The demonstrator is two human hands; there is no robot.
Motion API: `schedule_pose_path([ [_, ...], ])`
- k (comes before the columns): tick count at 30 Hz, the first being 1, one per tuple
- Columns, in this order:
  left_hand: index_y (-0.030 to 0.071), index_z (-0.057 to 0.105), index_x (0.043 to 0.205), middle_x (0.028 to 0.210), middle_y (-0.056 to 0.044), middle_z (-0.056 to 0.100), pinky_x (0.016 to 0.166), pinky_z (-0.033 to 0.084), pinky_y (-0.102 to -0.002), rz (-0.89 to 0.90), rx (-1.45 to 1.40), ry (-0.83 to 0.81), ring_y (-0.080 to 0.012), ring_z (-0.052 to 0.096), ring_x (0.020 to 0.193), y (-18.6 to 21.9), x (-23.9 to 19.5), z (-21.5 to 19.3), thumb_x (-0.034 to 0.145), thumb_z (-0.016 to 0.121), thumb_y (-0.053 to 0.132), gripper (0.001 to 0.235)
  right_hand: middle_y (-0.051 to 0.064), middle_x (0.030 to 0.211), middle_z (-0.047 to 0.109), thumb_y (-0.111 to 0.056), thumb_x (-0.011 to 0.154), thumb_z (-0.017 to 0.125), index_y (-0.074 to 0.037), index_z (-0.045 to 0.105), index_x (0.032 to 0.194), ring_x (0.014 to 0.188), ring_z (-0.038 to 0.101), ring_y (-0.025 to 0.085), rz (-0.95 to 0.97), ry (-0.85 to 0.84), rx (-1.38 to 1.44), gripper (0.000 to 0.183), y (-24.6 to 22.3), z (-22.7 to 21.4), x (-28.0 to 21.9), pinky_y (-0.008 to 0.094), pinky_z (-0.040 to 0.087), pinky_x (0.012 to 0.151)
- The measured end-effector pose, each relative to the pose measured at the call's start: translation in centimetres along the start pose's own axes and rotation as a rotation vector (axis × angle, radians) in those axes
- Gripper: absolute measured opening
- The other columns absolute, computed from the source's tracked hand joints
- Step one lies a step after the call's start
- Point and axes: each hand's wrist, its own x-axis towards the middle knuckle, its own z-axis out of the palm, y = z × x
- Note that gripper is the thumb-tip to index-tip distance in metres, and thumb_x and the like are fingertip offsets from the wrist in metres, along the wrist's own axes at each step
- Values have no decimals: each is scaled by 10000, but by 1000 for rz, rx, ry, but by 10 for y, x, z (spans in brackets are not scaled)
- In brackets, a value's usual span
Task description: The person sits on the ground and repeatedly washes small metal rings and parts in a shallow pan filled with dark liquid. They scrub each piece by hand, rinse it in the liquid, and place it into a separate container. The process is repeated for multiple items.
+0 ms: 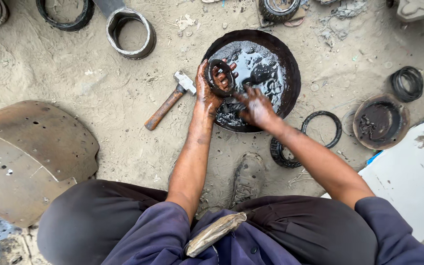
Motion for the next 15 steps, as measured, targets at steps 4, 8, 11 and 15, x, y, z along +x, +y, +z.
schedule_pose_path([
  [4,102,583,1325,1249,-243,677,877,545,-627,-32,1,106,-360,679,1097,-1,-9,9,918,467,626,674,226,1698,82,-256,890,606,-230,206,1676,1468,244,516,163,-47,38,882,10,-14,27,622,328,1126],
  [8,107,600,1352,1262,-239,676,831,558,-607,-38,24,75,-331,674,1035,-10,8,-8,931,480,655,702,208,1683,-84,-567,920,666,-200,159,1639,1486,-24,500,33,-226,-258,953,12,-7,46,672,90,1163],
  [11,120,607,1358,1245,-228,684,811,564,-595,-11,58,62,-316,673,985,-21,28,-47,931,493,663,700,159,1841,6,-256,896,659,-288,420,1604,1594,199,431,-32,-232,-510,748,20,8,50,577,346,1196],
  [15,-31,587,1453,1025,-183,664,916,555,-776,42,-367,-537,-367,661,924,-43,59,-89,1145,427,540,669,312,1623,158,-476,853,755,-121,421,1507,1464,163,572,-82,10,-311,815,44,25,50,710,204,1156],
])
